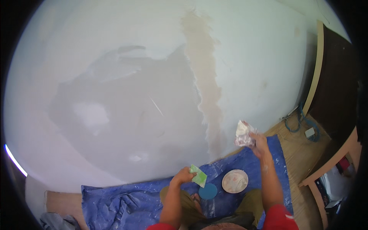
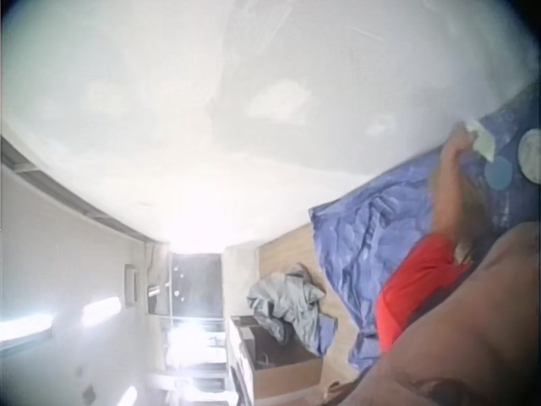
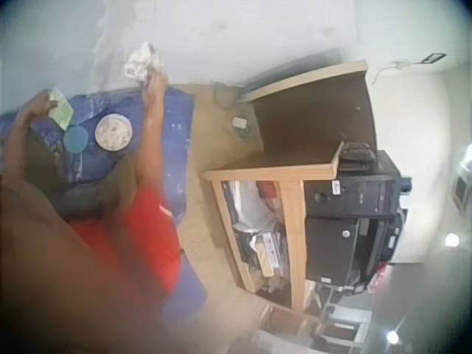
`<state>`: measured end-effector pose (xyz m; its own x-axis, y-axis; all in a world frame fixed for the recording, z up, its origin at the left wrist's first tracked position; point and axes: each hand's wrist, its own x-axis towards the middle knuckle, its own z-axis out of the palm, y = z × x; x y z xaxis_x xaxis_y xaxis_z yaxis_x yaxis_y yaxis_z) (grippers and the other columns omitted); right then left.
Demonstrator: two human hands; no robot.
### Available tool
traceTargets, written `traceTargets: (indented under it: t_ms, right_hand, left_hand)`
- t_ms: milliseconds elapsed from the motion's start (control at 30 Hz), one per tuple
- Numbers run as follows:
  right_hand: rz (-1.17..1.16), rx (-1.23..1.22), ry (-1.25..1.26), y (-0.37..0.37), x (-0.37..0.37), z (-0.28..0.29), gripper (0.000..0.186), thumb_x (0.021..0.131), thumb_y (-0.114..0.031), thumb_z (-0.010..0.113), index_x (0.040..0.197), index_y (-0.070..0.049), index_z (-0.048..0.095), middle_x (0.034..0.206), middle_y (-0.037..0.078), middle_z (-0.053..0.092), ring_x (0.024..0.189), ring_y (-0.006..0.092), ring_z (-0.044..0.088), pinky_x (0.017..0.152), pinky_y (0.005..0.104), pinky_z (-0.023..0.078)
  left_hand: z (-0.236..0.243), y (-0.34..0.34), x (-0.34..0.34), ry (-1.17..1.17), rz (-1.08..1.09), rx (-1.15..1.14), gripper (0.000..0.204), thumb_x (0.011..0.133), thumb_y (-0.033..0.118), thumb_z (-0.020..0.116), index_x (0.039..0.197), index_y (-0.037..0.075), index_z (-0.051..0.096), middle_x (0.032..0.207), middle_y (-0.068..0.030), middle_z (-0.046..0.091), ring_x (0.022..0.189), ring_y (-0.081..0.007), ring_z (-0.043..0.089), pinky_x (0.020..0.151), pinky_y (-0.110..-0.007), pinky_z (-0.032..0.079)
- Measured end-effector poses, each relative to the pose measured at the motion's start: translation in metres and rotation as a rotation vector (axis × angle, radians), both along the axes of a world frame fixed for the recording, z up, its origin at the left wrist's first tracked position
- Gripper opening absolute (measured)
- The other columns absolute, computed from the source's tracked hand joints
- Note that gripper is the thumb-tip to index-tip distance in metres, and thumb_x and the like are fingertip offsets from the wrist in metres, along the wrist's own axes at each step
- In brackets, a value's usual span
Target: The person applies and smooths plaster onto a wall seam using putty knives, repeatedly spreading the compound along the surface and scraping plaster between the tools.
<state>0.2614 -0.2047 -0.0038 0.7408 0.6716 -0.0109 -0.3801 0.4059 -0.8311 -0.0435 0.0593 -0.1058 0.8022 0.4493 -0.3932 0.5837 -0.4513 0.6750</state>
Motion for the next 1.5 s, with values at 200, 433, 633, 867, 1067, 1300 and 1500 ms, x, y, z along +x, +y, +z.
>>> traceTargets:
  t_ms: [200, 433, 633, 867, 1067, 1300, 1500]
  right_hand:
    - [0.223, 0.042, -0.071, 0.034, 0.043, -0.001, 0.048, 0.099, -0.011, 0.051, 0.142, 0.009, 0.046, 0.127, 0.019, 0.064, 0.106, 0.0315, 0.070, 0.090, 0.0455, 0.060]
    - [0.269, -0.086, 0.335, -0.017, -0.022, -0.211, 0.049, 0.096, -0.004, 0.052, 0.145, -0.002, 0.049, 0.128, 0.019, 0.062, 0.105, 0.0312, 0.069, 0.085, 0.0466, 0.062]
    - [-0.022, -0.809, 0.597, -0.053, -0.069, -0.308, 0.040, 0.097, -0.001, 0.049, 0.134, -0.012, 0.061, 0.120, 0.015, 0.066, 0.106, 0.0244, 0.067, 0.082, 0.0381, 0.063]
    - [0.115, -0.059, 0.193, 0.018, 0.010, -0.083, 0.033, 0.098, -0.007, 0.053, 0.129, 0.004, 0.059, 0.116, 0.016, 0.068, 0.098, 0.0294, 0.071, 0.084, 0.0427, 0.062]
    - [-0.169, 0.099, -0.638, 0.111, 0.071, 0.284, 0.024, 0.095, -0.016, 0.064, 0.111, 0.001, 0.064, 0.097, 0.009, 0.067, 0.085, 0.0173, 0.067, 0.072, 0.0336, 0.057]
    - [-0.822, -0.070, -1.462, 0.161, 0.042, 0.472, 0.038, 0.088, -0.016, 0.057, 0.123, -0.002, 0.063, 0.100, 0.023, 0.070, 0.095, 0.0348, 0.065, 0.085, 0.0441, 0.052]
    - [-1.152, -0.264, -1.817, 0.203, 0.023, 0.446, 0.020, 0.090, -0.009, 0.054, 0.110, -0.007, 0.059, 0.086, 0.017, 0.071, 0.083, 0.0368, 0.070, 0.073, 0.0491, 0.056]
  left_hand:
    - [0.005, -0.004, 0.045, 0.042, 0.012, 0.041, 0.035, 0.086, 0.031, 0.065, 0.098, -0.001, 0.075, 0.087, -0.0187, 0.075, 0.080, -0.0325, 0.073, 0.079, -0.042, 0.055]
    - [-0.029, 0.018, 0.045, 0.066, -0.070, 0.086, 0.041, 0.086, 0.036, 0.068, 0.101, -0.002, 0.074, 0.090, -0.0203, 0.075, 0.084, -0.0321, 0.073, 0.079, -0.042, 0.055]
    - [-0.039, 0.023, 0.032, 0.146, -0.019, 0.127, 0.044, 0.086, 0.038, 0.068, 0.101, -0.003, 0.073, 0.095, -0.0240, 0.074, 0.089, -0.0370, 0.071, 0.083, -0.044, 0.055]
    - [-0.037, 0.024, 0.022, 0.112, -0.027, 0.197, 0.041, 0.086, 0.037, 0.067, 0.100, -0.001, 0.073, 0.091, -0.0239, 0.074, 0.086, -0.0372, 0.072, 0.081, -0.045, 0.054]
    - [-0.029, 0.020, 0.028, 0.066, -0.064, 0.179, 0.037, 0.088, 0.033, 0.066, 0.102, 0.000, 0.073, 0.090, -0.0212, 0.074, 0.082, -0.0339, 0.072, 0.078, -0.044, 0.055]
    - [-0.010, 0.011, 0.038, 0.024, -0.018, -0.027, 0.034, 0.090, 0.027, 0.066, 0.105, -0.002, 0.072, 0.085, -0.0152, 0.074, 0.074, -0.0236, 0.071, 0.074, -0.039, 0.056]
    - [-0.026, 0.018, 0.031, -0.015, -0.034, -0.055, 0.034, 0.092, 0.025, 0.065, 0.106, -0.005, 0.071, 0.085, -0.0155, 0.074, 0.069, -0.0222, 0.071, 0.069, -0.036, 0.057]
